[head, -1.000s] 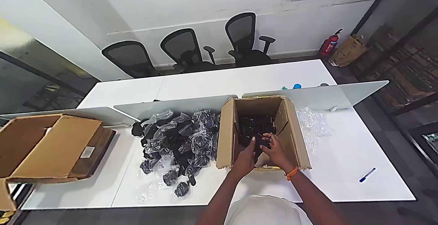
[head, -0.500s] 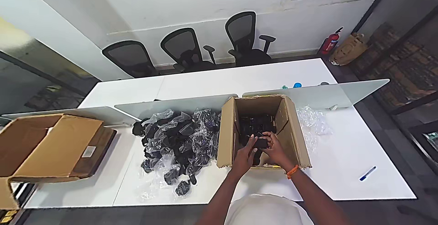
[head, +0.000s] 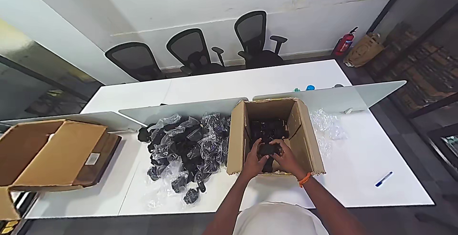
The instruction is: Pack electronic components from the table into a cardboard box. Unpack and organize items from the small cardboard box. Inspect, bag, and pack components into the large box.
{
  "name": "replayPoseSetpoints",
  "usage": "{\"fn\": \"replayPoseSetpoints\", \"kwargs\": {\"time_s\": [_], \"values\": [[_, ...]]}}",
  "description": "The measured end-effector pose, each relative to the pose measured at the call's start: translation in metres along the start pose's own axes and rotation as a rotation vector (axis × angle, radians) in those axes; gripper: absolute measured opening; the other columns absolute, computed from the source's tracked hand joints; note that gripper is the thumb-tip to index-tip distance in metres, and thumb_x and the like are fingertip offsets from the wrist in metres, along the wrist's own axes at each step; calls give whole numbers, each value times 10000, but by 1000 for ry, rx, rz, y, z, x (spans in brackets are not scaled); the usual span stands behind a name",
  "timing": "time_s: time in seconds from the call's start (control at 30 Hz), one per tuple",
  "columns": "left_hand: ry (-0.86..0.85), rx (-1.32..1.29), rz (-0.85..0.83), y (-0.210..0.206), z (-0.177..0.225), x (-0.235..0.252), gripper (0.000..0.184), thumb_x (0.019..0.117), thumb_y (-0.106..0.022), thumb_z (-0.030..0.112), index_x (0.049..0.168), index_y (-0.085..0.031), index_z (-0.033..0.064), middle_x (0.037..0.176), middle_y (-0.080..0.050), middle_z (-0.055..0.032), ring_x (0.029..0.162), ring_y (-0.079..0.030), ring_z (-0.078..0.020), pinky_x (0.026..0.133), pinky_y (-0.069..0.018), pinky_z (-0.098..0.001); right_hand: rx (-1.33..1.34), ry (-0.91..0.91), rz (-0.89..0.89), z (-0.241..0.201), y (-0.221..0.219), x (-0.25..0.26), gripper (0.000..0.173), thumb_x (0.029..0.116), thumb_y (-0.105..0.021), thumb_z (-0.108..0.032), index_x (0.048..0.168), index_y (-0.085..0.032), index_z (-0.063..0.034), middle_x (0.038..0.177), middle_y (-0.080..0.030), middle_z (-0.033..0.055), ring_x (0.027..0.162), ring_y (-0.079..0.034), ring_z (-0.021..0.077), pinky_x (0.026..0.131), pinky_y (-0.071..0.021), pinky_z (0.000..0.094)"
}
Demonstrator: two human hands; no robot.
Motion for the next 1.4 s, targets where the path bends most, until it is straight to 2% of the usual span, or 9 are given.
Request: {"fn": "replayPoseSetpoints", "kwargs": {"time_s": [0.1, 0.27, 0.47, 0.57, 0.7, 0.87, 1.07, 1.27, 1.4], "values": [[51, -75, -22, 2, 0, 1, 743, 945, -668, 71, 1579, -283, 47, 1370, -621, -165, 1080, -706, -212, 913, -611, -395, -9, 10, 5, 1, -1, 0, 547, 877, -735, -56, 1376, -513, -78, 1352, -609, 64, 1127, -642, 134, 887, -586, 307], [71, -45, 76, -1, 3, -2, 661, 909, -642, 9, 1520, -390, 34, 1269, -680, -162, 1060, -716, -214, 917, -609, -397, -300, 64, 151, -3, -1, -3, 572, 825, -726, -126, 1372, -570, -75, 1409, -572, 105, 1174, -618, 162, 949, -559, 317], [83, 122, 169, -2, 3, -3, 633, 901, -669, 62, 1494, -447, 64, 1201, -716, -136, 1034, -729, -210, 912, -612, -423, -253, 101, 158, -3, 3, -4, 432, 903, -592, -162, 1311, -611, -20, 1160, -682, 100, 1007, -665, 129, 871, -565, 287], [69, 163, 161, -4, 5, -3, 635, 906, -659, 62, 1503, -440, 70, 1200, -724, -125, 1042, -730, -206, 928, -607, -427, -178, 28, 165, -3, 3, -3, 426, 952, -660, -303, 1288, -624, -43, 1054, -701, 49, 895, -666, 92, 788, -567, 257], [36, 207, 181, -5, 9, -5, 617, 920, -645, 55, 1502, -442, 50, 1209, -725, -122, 1059, -728, -203, 943, -600, -422, -9, 6, 187, -2, 2, -2, 321, 914, -729, -160, 1205, -659, -45, 970, -708, 42, 764, -650, 103, 682, -558, 251], [12, 69, 250, -1, 6, -2, 609, 898, -633, 6, 1475, -441, 1, 1262, -698, -140, 1103, -709, -182, 947, -598, -380, 45, 10, 231, -6, 3, -5, 304, 893, -742, -106, 1168, -642, -26, 1022, -699, 70, 789, -666, 123, 711, -583, 271], [-31, -99, 151, 3, -1, 1, 635, 907, -626, -40, 1508, -423, -21, 1406, -601, -190, 1202, -663, -212, 1025, -564, -377, -201, -10, 244, -6, -1, -3, 240, 929, -723, -185, 1131, -662, -70, 975, -701, 37, 761, -664, 76, 685, -578, 239], [-48, -207, 66, 9, -6, 3, 497, 907, -604, -73, 1398, -531, -48, 1355, -632, -164, 1223, -638, -199, 1051, -544, -371, -89, -79, 170, -3, -2, 1, 458, 952, -714, -192, 1352, -554, -36, 1328, -610, 119, 1054, -698, 151, 867, -629, 303], [41, -375, -41, 7, 3, 2, 571, 881, -644, -97, 1418, -452, -79, 1291, -653, -203, 1119, -695, -260, 964, -598, -411, -53, -68, 164, 1, -1, 1, 360, 961, -691, -130, 1288, -579, -29, 1193, -692, 94, 973, -714, 133, 844, -620, 291]]}}
Point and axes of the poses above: each hand's wrist, its own x-axis towards the middle knuckle, its own y-axis out of the back of the hand, z = x × y, the point moved 2 cm from there along x, towards the middle knuckle
